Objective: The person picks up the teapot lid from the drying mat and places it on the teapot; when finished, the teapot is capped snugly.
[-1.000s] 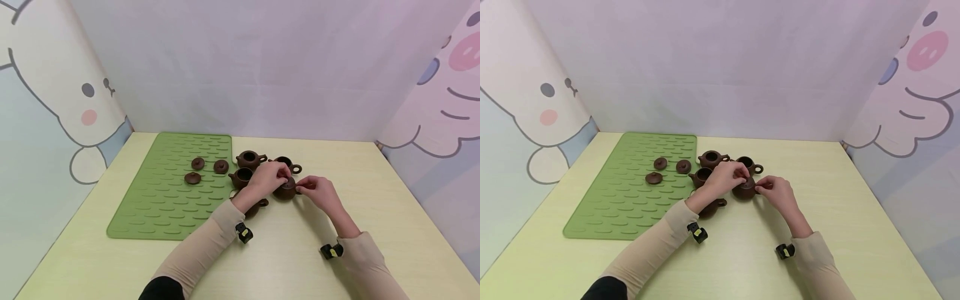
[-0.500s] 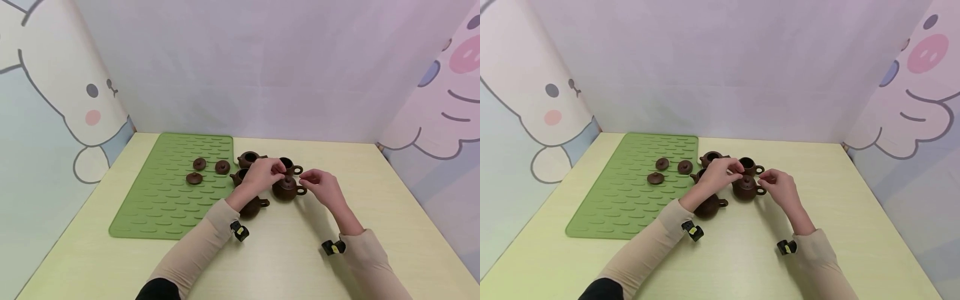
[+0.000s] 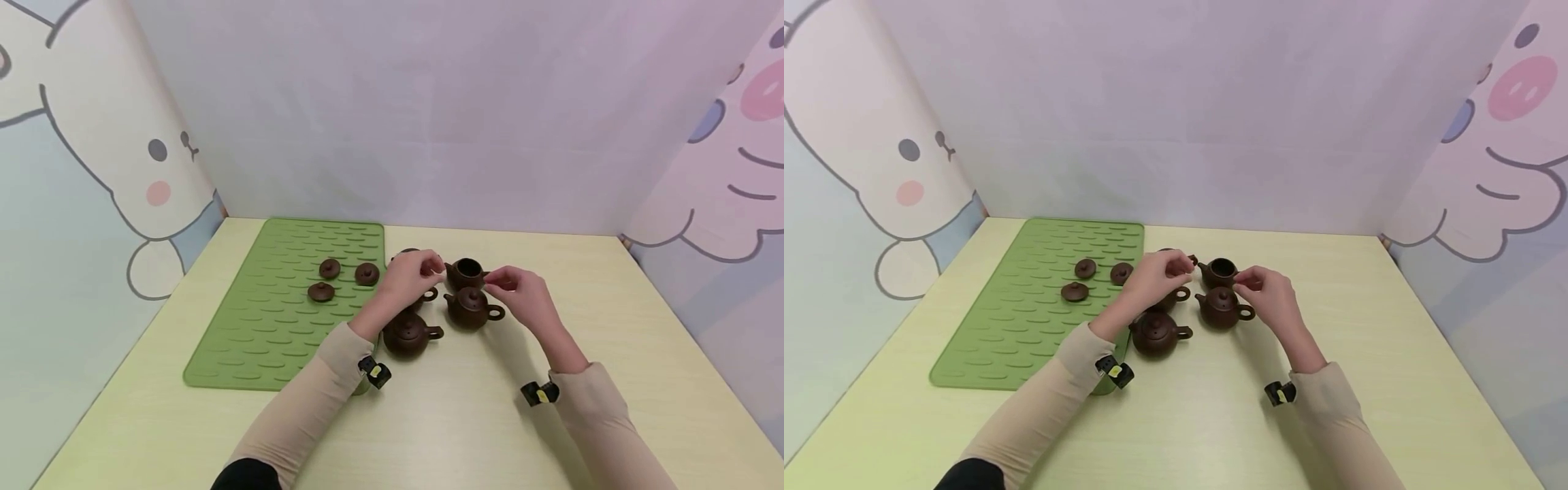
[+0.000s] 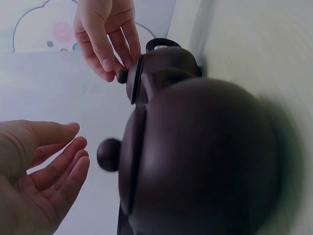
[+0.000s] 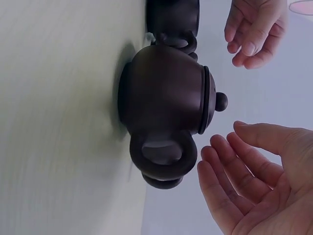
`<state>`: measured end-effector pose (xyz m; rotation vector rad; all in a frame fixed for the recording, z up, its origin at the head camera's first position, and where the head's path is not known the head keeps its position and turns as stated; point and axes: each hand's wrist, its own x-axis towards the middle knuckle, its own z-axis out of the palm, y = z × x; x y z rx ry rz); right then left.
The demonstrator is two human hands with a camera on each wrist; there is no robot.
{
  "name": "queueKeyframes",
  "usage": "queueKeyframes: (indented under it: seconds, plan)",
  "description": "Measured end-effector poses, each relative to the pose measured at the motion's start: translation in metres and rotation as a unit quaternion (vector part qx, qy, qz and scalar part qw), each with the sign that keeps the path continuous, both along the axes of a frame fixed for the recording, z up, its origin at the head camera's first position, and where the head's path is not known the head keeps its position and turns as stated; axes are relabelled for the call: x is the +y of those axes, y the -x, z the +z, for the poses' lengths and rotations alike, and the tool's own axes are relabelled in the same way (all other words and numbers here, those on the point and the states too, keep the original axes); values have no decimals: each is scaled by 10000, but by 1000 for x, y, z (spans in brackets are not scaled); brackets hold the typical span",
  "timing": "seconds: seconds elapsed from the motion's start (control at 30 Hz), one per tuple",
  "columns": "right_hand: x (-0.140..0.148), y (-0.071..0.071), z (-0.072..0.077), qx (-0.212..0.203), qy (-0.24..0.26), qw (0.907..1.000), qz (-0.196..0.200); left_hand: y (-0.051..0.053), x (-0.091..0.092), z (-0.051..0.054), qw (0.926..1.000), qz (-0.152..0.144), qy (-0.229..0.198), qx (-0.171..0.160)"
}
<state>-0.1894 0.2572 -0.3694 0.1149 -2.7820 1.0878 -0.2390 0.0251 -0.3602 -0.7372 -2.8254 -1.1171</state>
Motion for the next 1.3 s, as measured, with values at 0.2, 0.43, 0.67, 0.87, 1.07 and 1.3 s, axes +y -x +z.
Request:
queueKeyframes:
  seconds: [0.2, 0.43, 0.67, 0.87, 1.07, 1.3]
  plan:
    - [-8, 8, 2, -34, 20, 9999, 152, 6, -17, 0, 9998, 162, 6, -60]
    - [-18, 15, 1, -44, 101, 9996, 255, 8, -40, 2, 9991, 409, -52, -118]
    - [-29, 23, 1, -120, 45, 9993, 351, 12, -73, -3, 9971, 699, -140, -253]
    - [-39, 30, -1, -255, 105, 9986, 452, 14, -102, -10, 9945, 984, -160, -311]
    - [-46, 34, -1, -365, 110, 9973, 630, 16, -127, -20, 9922, 1170, -299, -309]
    - [-52, 40, -6, -355, 69, 9961, 805, 14, -151, -28, 9909, 1294, -190, -329]
